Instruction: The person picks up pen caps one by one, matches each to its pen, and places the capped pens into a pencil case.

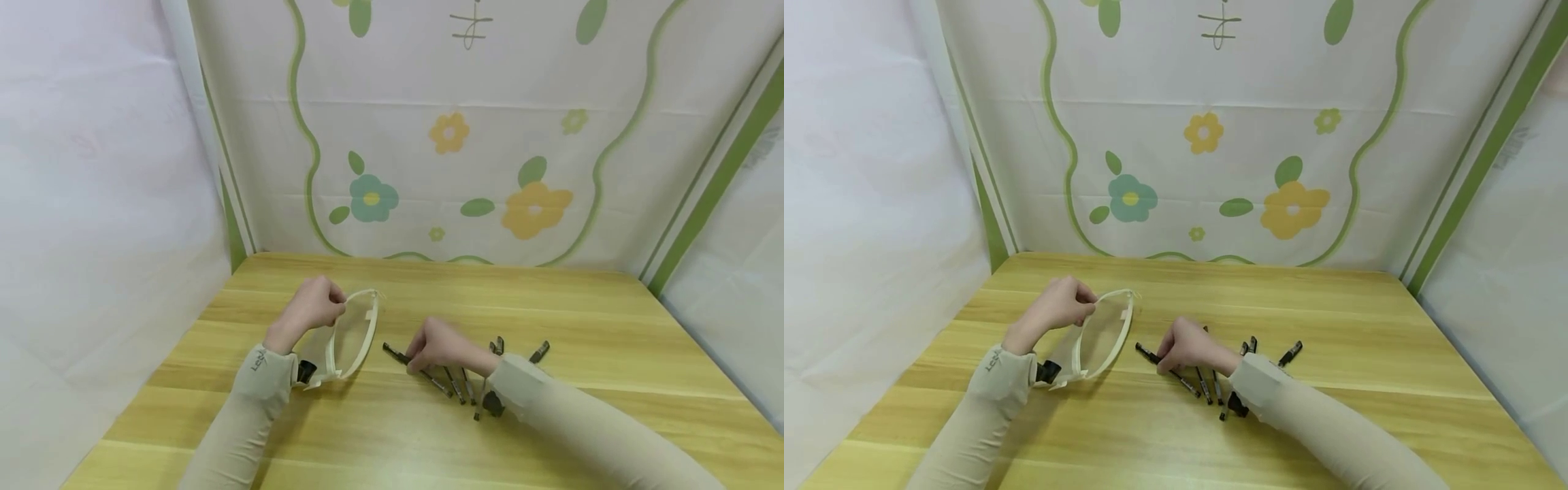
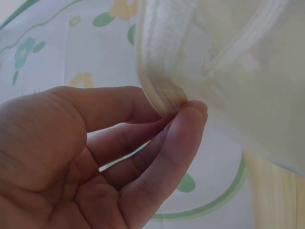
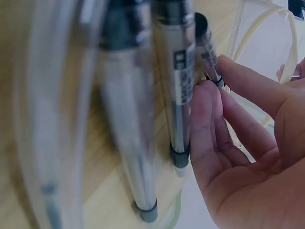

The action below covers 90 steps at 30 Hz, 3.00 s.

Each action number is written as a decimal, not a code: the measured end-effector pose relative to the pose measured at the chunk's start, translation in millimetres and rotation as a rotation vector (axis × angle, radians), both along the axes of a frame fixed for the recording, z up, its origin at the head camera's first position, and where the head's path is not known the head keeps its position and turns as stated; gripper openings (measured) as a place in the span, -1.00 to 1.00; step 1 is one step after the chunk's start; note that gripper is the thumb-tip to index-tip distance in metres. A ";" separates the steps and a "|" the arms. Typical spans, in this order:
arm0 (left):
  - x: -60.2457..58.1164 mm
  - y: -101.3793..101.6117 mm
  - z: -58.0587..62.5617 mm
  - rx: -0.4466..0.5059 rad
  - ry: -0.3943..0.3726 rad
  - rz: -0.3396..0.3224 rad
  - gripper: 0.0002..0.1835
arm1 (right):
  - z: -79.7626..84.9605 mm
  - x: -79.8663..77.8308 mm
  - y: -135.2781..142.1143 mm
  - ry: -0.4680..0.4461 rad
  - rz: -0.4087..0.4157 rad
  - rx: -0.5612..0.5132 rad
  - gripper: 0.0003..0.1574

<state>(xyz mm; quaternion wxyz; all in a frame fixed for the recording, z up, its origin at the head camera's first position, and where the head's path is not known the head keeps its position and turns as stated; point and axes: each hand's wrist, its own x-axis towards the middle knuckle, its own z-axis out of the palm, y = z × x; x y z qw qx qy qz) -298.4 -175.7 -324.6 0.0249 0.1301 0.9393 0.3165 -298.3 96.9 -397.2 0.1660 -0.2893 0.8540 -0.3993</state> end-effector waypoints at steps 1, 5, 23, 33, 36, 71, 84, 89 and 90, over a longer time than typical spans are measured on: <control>-0.1 -0.4 -0.3 0.003 -0.001 0.001 -0.59 | -0.5 -0.2 -1.1 0.000 -0.001 0.003 -0.78; -0.3 -1.8 -1.8 0.006 -0.009 -0.004 -0.57 | -2.0 -0.5 -4.6 0.011 -0.011 0.012 -0.82; -1.0 -1.9 -1.0 0.003 -0.015 0.005 -0.65 | -0.3 0.3 1.3 -0.054 -0.109 -0.105 -0.86; 0.0 -2.1 -1.7 -0.001 0.000 0.008 -0.67 | 2.0 7.7 -5.8 -0.148 -0.207 -0.238 -0.75; 0.2 -1.5 -1.1 0.002 -0.002 0.012 -0.66 | 0.6 8.9 -10.7 -0.205 -0.255 -0.322 -0.70; 1.1 -2.9 6.2 -0.021 0.017 0.002 -0.73 | -11.3 -5.8 -108.1 -0.568 -0.469 -0.738 -0.65; 0.1 -4.4 6.6 -0.002 0.010 0.029 -0.81 | 10.1 -7.1 -46.2 -0.318 -0.211 -0.472 -0.63; 0.4 -5.4 7.5 -0.004 0.013 0.017 -0.80 | 17.1 -3.6 -6.3 -0.134 -0.141 -0.273 -0.60; 0.3 -5.6 7.5 -0.003 0.009 0.015 -0.80 | 17.7 -3.4 0.8 -0.111 -0.131 -0.249 -0.60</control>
